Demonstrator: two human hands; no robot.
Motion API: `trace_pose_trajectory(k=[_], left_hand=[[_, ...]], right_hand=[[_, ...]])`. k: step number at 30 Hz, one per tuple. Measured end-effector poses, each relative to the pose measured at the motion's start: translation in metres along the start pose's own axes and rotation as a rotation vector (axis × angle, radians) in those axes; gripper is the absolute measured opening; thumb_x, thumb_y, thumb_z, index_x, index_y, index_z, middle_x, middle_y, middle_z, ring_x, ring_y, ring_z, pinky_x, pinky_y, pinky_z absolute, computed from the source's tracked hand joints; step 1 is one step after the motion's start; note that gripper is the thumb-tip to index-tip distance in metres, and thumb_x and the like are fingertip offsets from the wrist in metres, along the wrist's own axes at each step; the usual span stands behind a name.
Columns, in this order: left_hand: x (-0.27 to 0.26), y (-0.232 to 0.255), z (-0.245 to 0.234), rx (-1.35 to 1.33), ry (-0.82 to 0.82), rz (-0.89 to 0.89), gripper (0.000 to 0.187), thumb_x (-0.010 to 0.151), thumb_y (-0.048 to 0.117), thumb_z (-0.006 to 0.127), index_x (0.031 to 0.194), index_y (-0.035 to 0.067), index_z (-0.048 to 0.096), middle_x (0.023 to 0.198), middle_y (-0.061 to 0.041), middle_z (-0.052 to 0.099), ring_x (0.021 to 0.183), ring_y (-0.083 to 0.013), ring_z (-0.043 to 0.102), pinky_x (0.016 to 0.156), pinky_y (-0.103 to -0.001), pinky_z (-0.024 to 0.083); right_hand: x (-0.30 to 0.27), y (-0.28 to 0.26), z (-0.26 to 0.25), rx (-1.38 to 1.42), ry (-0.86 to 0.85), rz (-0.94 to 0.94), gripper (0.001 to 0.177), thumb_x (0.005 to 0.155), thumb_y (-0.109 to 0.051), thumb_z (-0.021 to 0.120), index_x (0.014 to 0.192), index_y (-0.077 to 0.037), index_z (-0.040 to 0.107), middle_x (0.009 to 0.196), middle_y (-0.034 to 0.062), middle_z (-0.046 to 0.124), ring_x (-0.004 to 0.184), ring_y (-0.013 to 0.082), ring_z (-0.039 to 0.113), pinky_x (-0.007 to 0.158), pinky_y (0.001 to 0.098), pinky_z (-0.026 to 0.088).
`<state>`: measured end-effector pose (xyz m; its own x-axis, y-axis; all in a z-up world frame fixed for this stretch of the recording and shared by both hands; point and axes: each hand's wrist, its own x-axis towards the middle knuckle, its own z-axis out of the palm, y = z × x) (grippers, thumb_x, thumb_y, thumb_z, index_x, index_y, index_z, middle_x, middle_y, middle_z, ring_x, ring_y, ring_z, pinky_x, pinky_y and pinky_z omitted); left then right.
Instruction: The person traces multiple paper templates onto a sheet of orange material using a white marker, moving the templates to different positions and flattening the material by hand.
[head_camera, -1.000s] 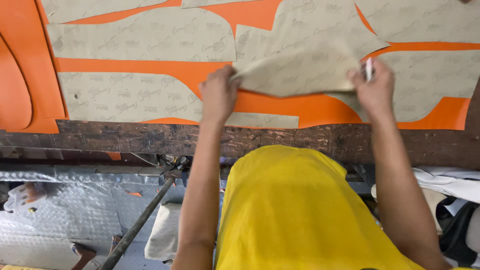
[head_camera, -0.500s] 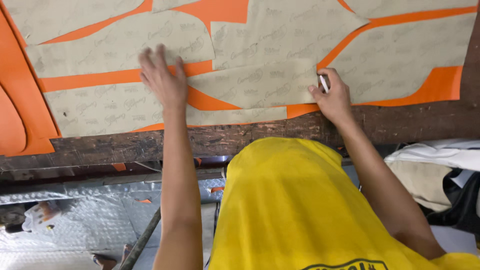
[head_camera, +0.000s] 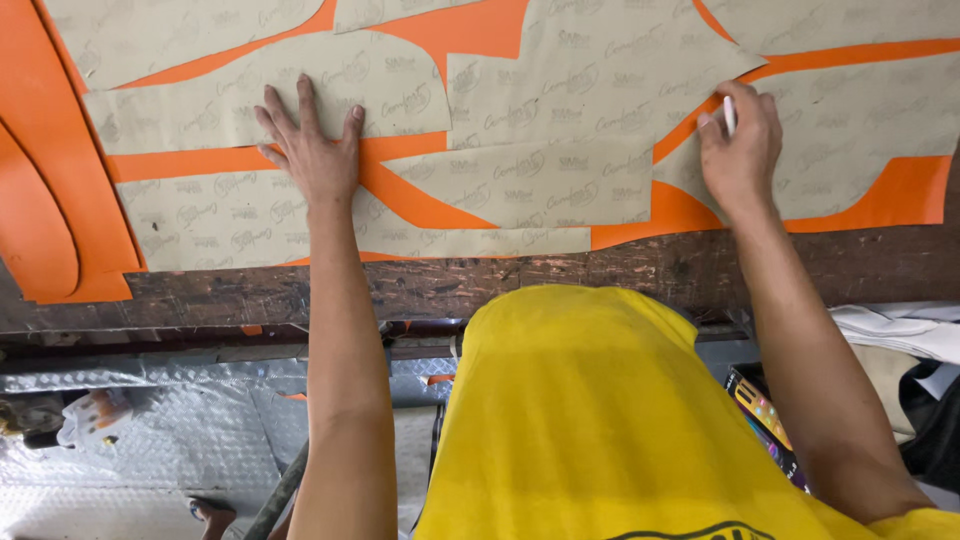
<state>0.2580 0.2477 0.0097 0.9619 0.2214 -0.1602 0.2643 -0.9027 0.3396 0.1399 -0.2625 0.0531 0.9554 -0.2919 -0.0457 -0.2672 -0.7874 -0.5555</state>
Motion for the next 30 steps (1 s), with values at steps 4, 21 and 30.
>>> trace_pose_trajectory(k=[4,21,30], left_hand=[[0.001,-0.022,0.017,-0.055,0.112,-0.04,0.07,0.103,0.053,0.07,0.162,0.031,0.04,0.172,-0.014,0.02,0.16,-0.0389,0.013,0.126,-0.071,0.011],[0.014,-0.076,-0.034,0.036,0.048,-0.313,0.083,0.095,0.069,0.059,0.162,0.029,0.032,0.172,-0.01,0.016,0.159,-0.0334,0.008,0.125,-0.066,0.007],[0.007,-0.055,0.0,-0.084,0.196,-0.033,0.061,0.106,0.039,0.07,0.158,0.02,0.046,0.17,-0.017,0.025,0.16,-0.0388,0.016,0.125,-0.069,0.012]], right_hand=[[0.02,-0.003,0.008,0.013,0.014,-0.114,0.036,0.101,-0.003,0.074,0.135,-0.001,0.063,0.125,0.0187,0.059,0.112,0.0368,0.062,0.096,0.046,0.05],[0.029,-0.012,0.025,-0.135,-0.09,-0.147,0.058,0.101,-0.016,0.082,0.15,-0.002,0.054,0.12,0.0194,0.051,0.114,0.0387,0.058,0.1,0.0483,0.049],[0.036,0.002,0.018,0.028,-0.012,0.029,0.041,0.101,-0.004,0.073,0.141,-0.003,0.063,0.122,0.0136,0.054,0.108,0.0315,0.06,0.095,0.0426,0.051]])
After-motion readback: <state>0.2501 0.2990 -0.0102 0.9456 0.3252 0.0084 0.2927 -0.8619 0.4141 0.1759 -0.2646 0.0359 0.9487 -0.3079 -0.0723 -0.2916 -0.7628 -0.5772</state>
